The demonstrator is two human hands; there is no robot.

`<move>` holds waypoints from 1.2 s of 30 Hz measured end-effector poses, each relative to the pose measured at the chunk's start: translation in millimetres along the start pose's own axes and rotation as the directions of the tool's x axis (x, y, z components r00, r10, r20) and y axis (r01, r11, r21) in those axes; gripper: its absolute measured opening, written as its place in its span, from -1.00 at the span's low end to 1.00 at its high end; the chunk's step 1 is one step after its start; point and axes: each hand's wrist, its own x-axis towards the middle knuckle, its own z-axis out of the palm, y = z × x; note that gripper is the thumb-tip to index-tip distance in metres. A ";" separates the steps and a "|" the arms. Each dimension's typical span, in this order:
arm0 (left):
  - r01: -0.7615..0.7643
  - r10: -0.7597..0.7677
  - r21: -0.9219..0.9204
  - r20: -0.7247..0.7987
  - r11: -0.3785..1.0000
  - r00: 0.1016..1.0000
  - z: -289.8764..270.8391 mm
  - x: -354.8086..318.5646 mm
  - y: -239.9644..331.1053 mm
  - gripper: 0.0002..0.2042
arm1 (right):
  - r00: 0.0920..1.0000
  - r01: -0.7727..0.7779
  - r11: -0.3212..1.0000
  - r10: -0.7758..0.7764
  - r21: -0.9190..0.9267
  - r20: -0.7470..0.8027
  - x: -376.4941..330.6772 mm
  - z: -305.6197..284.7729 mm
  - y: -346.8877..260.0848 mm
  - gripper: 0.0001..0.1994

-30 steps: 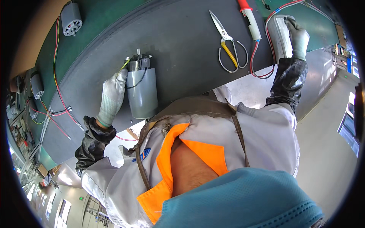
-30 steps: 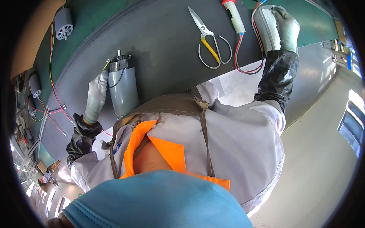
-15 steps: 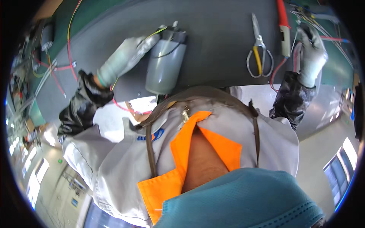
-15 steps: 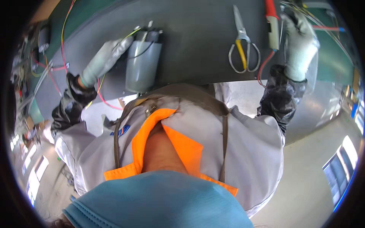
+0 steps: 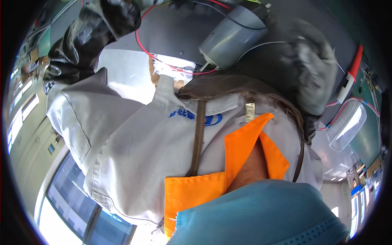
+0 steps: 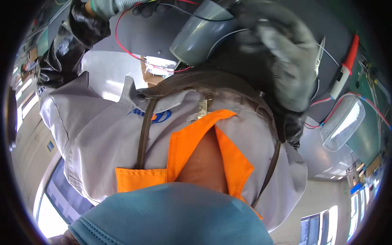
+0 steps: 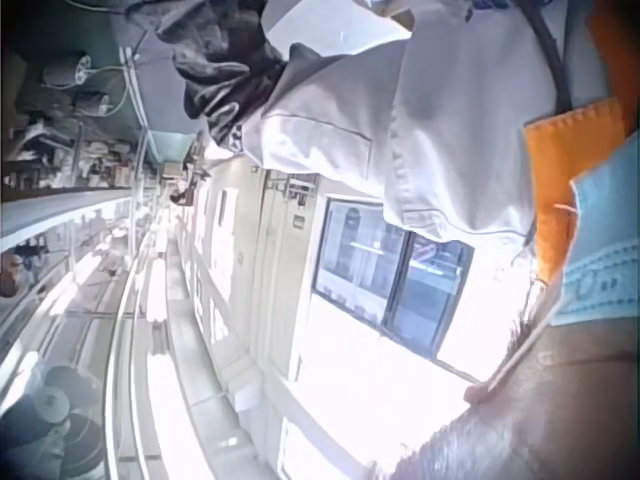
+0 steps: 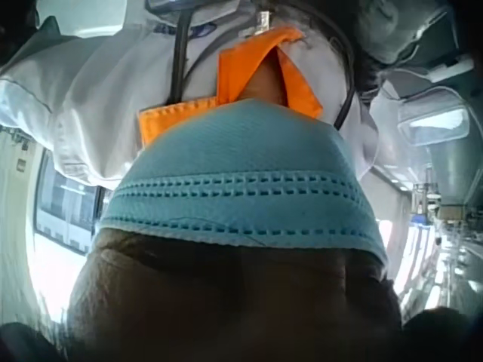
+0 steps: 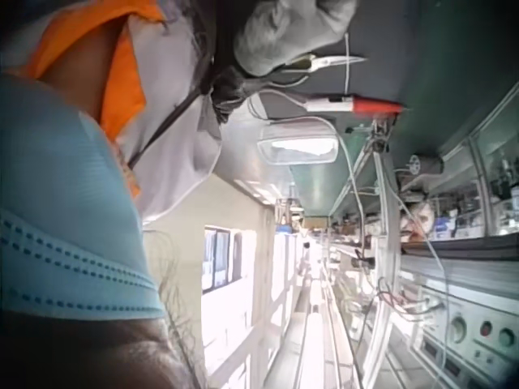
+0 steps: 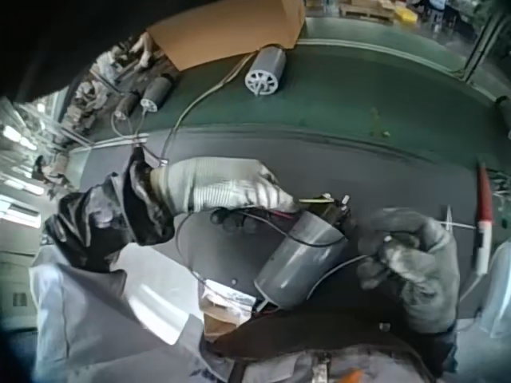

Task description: Assembling electrical components by stripping wires and attaching them to a motor-like object.

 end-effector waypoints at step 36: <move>-0.407 -0.064 -0.658 -0.569 0.633 0.820 95.0 37.6 -28.1 -0.87 | 0.982 0.188 0.952 -0.183 0.244 -0.042 57.7 52.7 54.5 -0.38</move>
